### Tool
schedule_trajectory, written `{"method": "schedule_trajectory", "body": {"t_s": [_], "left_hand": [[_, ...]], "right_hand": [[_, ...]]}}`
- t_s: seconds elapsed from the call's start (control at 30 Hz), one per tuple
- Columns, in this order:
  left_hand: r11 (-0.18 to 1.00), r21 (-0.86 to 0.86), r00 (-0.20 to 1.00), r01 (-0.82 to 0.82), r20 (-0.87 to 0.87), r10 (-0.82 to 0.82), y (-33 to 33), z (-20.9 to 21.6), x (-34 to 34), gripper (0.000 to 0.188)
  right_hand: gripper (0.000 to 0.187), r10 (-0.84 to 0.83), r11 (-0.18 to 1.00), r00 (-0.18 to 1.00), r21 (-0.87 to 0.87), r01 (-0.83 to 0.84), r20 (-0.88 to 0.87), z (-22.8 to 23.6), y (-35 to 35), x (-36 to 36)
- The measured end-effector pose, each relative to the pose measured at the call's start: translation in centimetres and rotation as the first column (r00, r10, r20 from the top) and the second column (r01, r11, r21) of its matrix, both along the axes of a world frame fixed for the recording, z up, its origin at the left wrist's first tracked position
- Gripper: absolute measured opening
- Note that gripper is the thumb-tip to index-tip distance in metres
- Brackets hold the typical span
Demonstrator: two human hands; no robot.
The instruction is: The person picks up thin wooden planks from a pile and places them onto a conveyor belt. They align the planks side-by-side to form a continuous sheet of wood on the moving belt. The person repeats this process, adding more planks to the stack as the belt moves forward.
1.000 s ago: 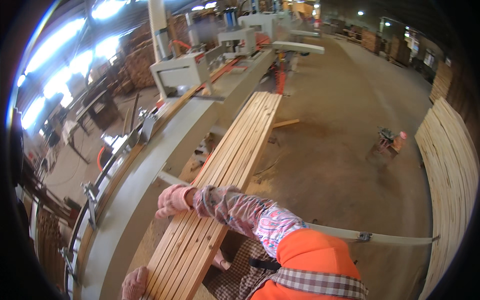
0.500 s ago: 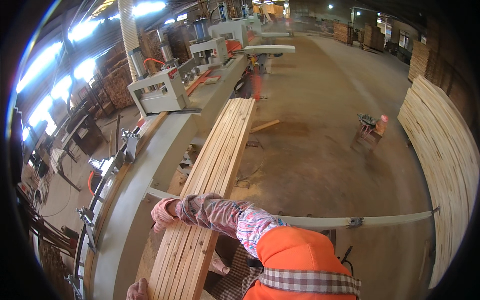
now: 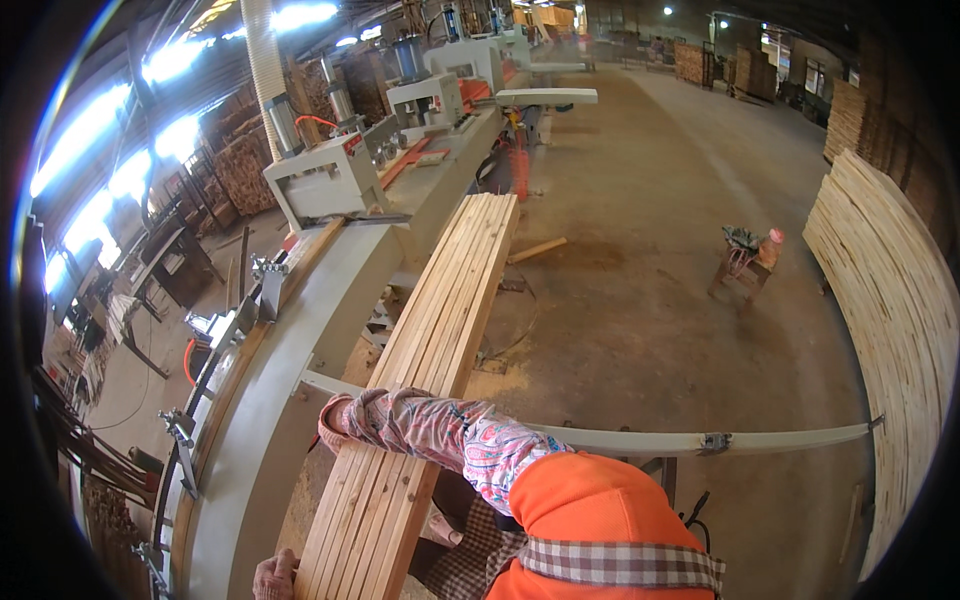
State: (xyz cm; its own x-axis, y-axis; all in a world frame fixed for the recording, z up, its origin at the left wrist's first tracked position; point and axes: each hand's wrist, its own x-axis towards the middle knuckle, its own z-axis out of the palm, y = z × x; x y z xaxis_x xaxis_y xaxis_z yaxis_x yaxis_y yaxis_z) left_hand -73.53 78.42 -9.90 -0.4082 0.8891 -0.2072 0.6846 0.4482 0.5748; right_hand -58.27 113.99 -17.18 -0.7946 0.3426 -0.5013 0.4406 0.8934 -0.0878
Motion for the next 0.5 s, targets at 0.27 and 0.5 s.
{"method": "schedule_trajectory", "body": {"t_s": [0.27, 0.5], "left_hand": [[0.996, -0.069, 0.997, -0.060, -0.058, 0.057, 1.2, 0.1, 0.0, 0.046], [0.995, -0.037, 0.996, -0.094, -0.001, 0.094, 0.6, -2.6, -2.0, 0.049]], "right_hand": [[0.055, -0.056, 0.997, 0.991, -0.058, 0.049, -0.118, 2.7, -1.1, 1.7], [0.053, -0.249, 0.963, 0.849, -0.213, 0.166, -0.466, 9.5, -3.5, 3.4]]}}
